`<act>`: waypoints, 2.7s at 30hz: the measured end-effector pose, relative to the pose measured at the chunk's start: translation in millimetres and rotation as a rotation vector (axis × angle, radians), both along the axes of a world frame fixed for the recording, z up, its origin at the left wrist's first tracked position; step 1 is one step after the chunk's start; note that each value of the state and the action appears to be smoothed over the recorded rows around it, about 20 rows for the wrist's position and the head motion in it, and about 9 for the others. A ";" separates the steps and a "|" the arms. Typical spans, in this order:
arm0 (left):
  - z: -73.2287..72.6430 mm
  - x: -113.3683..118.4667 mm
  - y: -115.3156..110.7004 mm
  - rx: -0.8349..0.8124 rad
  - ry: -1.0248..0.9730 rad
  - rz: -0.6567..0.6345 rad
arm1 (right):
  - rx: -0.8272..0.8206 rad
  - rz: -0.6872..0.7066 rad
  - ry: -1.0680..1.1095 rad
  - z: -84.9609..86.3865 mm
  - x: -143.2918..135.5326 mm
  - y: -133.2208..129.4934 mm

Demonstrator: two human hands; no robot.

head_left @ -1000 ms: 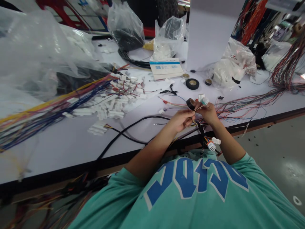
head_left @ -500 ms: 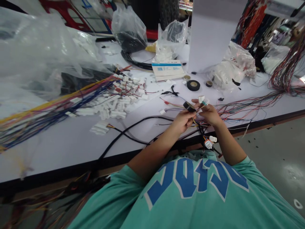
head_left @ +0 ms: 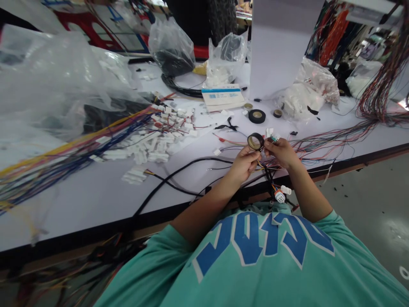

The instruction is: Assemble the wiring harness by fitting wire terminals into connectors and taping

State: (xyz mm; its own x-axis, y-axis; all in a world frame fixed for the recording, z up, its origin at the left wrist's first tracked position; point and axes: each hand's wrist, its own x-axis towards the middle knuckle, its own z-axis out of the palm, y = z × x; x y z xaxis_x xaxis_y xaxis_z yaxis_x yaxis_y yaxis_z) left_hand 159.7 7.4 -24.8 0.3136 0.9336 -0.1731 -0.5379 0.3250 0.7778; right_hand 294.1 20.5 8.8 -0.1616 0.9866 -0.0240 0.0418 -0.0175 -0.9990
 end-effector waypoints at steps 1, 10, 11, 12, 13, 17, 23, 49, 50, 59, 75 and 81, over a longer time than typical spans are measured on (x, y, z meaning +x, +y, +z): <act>-1.0 0.3 0.1 -0.001 -0.016 -0.007 | -0.013 0.010 -0.008 0.1 0.4 1.4; 1.6 -2.8 0.1 0.282 0.167 0.016 | 0.049 0.066 -0.231 7.0 10.3 17.2; 2.8 -3.8 0.6 0.322 0.209 0.013 | 0.084 0.084 -0.266 9.2 12.3 18.9; 3.7 -4.4 1.4 0.349 0.248 0.014 | 0.120 0.110 -0.301 11.2 14.2 20.8; 4.0 -4.4 2.5 0.364 0.286 0.019 | 0.157 0.142 -0.338 12.9 15.7 23.0; -0.3 -1.0 9.1 0.351 0.431 0.076 | 0.258 0.304 -0.503 16.2 16.7 33.8; -6.2 -5.3 16.5 0.417 0.650 0.156 | 0.469 0.216 -0.950 18.7 0.9 38.4; 8.8 -24.2 3.7 0.354 0.533 0.229 | 0.740 0.434 -1.018 8.4 5.2 8.0; 10.0 -26.0 2.0 0.357 0.537 0.221 | 0.735 0.430 -1.044 11.0 4.3 6.6; 22.1 -42.7 -7.8 0.634 0.961 0.219 | 0.719 0.509 -0.859 3.5 -15.9 32.3; 23.2 -46.3 3.6 0.391 0.708 0.109 | 1.073 0.414 -0.733 -14.5 2.5 -20.9; 15.9 -40.4 1.2 0.199 0.460 0.122 | 1.378 0.595 -1.105 8.4 -12.1 -44.1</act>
State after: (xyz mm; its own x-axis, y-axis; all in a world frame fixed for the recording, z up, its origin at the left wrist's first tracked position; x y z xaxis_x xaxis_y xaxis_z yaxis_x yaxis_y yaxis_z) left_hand 119.3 8.6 -8.9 0.1340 0.9875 -0.0827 -0.1504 0.1027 0.9833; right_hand 282.1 -23.5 17.2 -0.9198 0.2265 0.3203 0.2955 0.9370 0.1861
